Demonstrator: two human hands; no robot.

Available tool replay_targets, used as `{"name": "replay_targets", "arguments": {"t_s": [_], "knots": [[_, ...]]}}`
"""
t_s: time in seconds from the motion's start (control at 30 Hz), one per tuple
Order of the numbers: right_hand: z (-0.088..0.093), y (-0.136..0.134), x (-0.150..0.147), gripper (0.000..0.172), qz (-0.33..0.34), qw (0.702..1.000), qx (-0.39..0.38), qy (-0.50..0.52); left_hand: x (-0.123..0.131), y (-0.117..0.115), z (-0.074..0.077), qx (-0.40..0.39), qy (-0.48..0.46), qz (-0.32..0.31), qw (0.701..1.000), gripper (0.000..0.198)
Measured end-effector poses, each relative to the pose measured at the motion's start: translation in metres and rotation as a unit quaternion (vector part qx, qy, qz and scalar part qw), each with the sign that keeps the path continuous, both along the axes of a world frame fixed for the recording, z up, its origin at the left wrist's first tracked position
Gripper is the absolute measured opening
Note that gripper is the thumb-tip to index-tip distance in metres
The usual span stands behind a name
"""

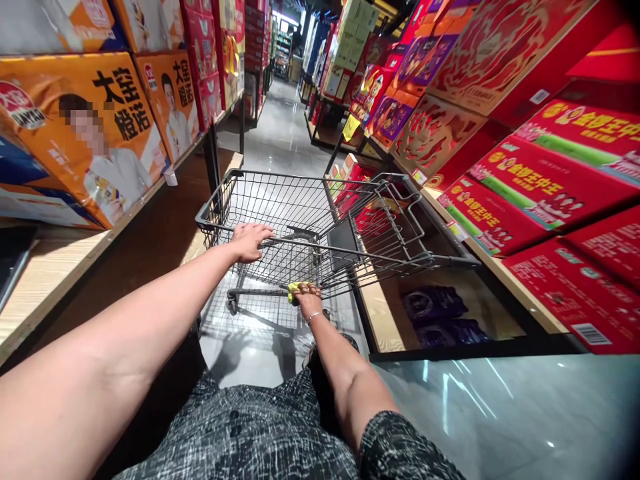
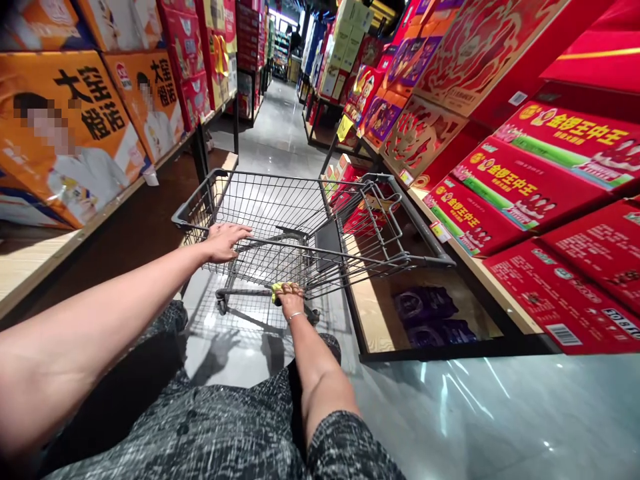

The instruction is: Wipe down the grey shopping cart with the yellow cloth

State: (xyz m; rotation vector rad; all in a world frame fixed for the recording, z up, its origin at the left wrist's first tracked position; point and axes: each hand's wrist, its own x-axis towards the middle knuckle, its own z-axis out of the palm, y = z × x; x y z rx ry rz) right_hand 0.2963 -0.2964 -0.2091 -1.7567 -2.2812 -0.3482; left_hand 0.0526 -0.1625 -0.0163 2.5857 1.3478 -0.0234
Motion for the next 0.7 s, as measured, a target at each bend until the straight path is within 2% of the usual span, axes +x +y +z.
{"name": "replay_targets", "arguments": {"t_s": [0.03,0.1,0.2,0.3,0.4,0.5,0.57,0.63,0.7], "knots": [[0.005,-0.001,-0.001,0.02,0.003,1.0,0.007,-0.001,0.0,0.0,0.0,0.0,0.001,0.0,1.0,0.071],[0.026,-0.001,0.003,0.028,0.008,1.0,0.023,-0.002,0.0,0.002,0.0,0.001,0.001,0.0,1.0,0.071],[0.075,0.006,0.018,0.04,0.003,0.995,0.096,0.007,0.0,0.004,-0.002,0.006,0.002,0.006,1.0,0.072],[0.124,0.013,0.049,0.049,-0.038,0.984,0.172,0.0,-0.003,0.006,-0.005,0.017,0.003,0.0,1.0,0.074],[0.16,0.005,0.097,0.05,-0.094,0.982,0.161,-0.036,-0.008,0.011,-0.007,0.025,0.003,-0.017,1.0,0.076],[0.184,-0.019,0.147,0.048,-0.168,0.973,0.144,-0.059,-0.012,0.019,-0.008,0.032,0.007,-0.023,0.999,0.076],[0.195,-0.034,0.168,0.049,-0.208,0.967,0.135,-0.067,-0.009,0.023,-0.009,0.04,0.015,-0.01,0.999,0.077],[0.198,-0.039,0.172,0.051,-0.228,0.964,0.127,-0.058,-0.003,0.021,-0.009,0.043,0.026,0.029,0.998,0.075],[0.192,-0.032,0.159,0.057,-0.24,0.961,0.133,-0.02,0.008,0.012,-0.009,0.043,0.025,0.08,0.996,0.072]]}}
